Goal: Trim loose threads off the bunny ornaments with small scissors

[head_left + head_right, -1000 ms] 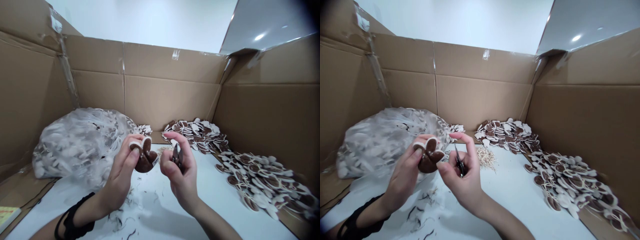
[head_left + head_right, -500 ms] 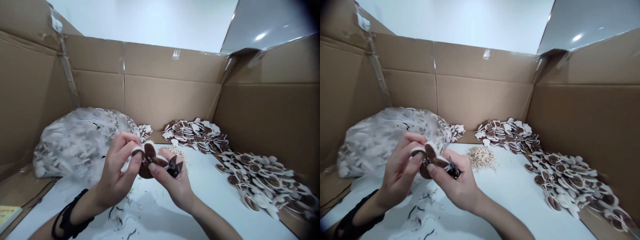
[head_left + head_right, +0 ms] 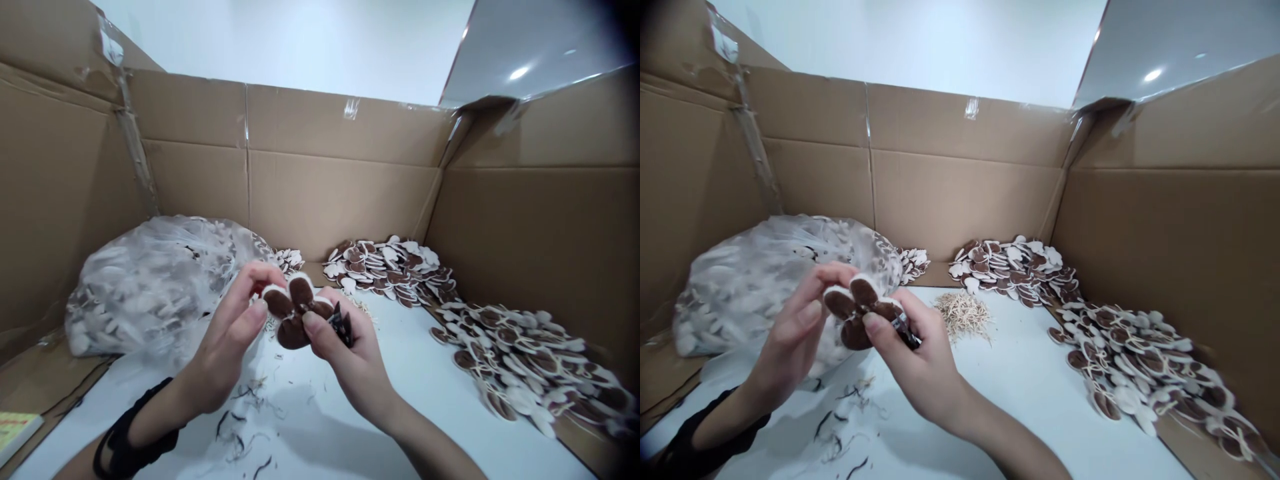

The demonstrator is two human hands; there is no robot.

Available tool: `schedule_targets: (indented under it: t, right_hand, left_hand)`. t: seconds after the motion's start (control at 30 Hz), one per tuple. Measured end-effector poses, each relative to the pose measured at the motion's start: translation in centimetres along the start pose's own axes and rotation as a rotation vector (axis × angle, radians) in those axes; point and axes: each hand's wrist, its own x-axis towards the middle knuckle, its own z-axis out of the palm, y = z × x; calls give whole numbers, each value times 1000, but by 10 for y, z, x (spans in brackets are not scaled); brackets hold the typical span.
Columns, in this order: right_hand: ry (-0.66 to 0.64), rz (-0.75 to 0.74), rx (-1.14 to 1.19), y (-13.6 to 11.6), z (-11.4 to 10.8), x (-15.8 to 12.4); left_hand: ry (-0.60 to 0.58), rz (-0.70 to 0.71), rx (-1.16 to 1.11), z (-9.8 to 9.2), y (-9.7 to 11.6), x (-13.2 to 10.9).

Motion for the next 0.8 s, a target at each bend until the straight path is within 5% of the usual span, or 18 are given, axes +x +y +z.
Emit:
schedule_targets:
  t: [0.13, 0.37, 0.8]
  right_hand:
    - [18, 84, 55, 5, 2, 3]
    - [60, 160, 288, 10, 4, 3]
    - [162, 245, 427, 14, 8, 4]
  left_hand:
    - [-90, -182, -165, 3, 1, -1]
    - [-48, -244, -111, 7, -3, 0]
    - [-30, -55, 253, 11, 1, 2]
